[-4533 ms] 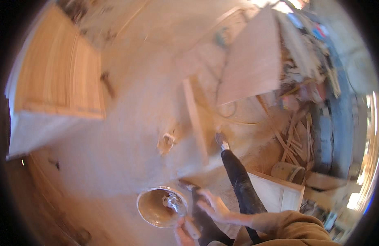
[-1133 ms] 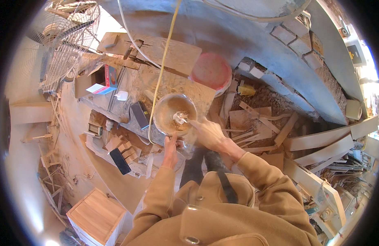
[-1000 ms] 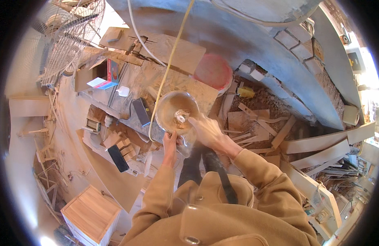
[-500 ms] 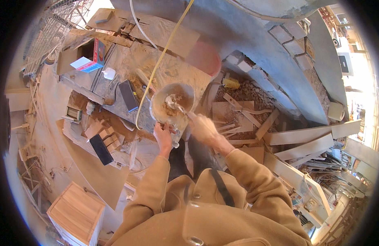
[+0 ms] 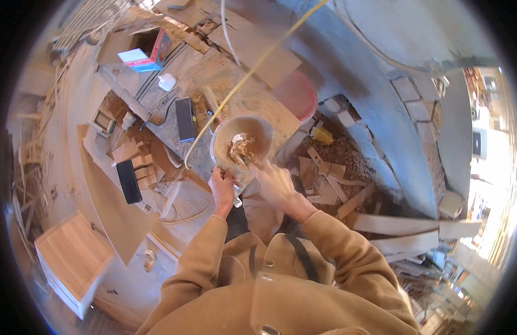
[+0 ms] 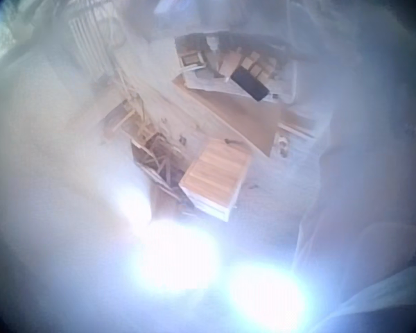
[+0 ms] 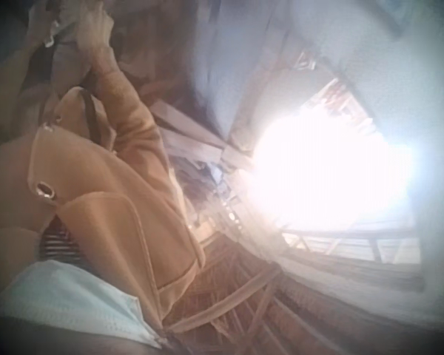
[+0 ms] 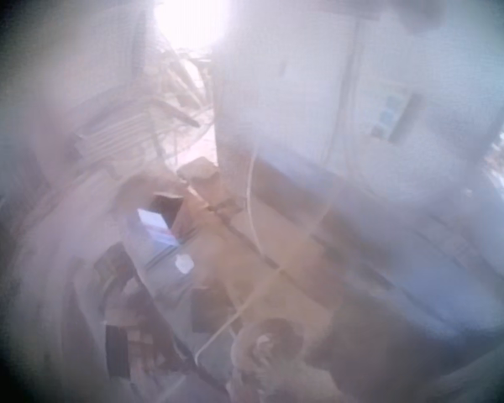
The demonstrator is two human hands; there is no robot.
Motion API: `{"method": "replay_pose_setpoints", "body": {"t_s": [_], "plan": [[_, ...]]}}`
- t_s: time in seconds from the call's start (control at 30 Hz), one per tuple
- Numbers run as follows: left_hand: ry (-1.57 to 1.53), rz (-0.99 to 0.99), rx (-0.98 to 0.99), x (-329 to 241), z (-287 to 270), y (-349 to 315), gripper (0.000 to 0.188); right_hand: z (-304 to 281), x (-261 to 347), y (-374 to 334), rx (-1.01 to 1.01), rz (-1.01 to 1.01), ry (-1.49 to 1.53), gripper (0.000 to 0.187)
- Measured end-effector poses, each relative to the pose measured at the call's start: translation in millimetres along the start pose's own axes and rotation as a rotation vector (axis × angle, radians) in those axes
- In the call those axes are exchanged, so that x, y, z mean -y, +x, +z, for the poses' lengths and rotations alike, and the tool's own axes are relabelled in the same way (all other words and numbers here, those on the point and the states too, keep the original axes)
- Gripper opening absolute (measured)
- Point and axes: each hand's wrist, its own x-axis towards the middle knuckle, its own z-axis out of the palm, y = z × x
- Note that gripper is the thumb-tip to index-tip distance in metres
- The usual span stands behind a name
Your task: The person walks through a woodworking shop carrying a small bowl and a stick, then stops at a workbench to stir a beige paste. They add a white powder from a small bag and continue mixing, then pour a liquid from a plastic bottle into the bowl and mix again.
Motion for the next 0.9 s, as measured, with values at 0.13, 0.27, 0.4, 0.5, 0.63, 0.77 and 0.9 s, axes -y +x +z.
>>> {"method": "replay_pose_setpoints", "body": {"t_s": [0.13, 0.27, 0.4, 0.5, 0.63, 0.77, 0.9], "plan": [[-0.034, -0.062, -0.135, -7, 20, -12, 0.006, -18, -27, 3, 0.025, -0.161, -0.279, 0.036], [0.004, 0.032, -0.217, -9, 35, -18, 0.011, -48, -44, 11, 0.084, -0.234, -0.306, 0.040], [0.083, -0.069, -0.239, -3, 39, -22, 0.011, -60, -40, 31, 0.088, -0.165, -0.069, 0.054], [0.016, 0.018, -0.281, 4, 43, -24, 0.012, -42, -33, 39, 0.107, -0.167, -0.134, 0.043], [-0.102, 0.035, -0.310, 9, 46, -24, 0.012, -22, -35, 20, 0.261, -0.121, -0.170, 0.038], [-0.072, -0.056, -0.291, 6, 43, -21, 0.012, -34, -35, 17, 0.279, -0.139, -0.223, 0.048], [-0.026, -0.062, -0.270, 10, 43, -17, 0.013, -48, -29, 30, 0.175, -0.057, -0.116, 0.041]]}}
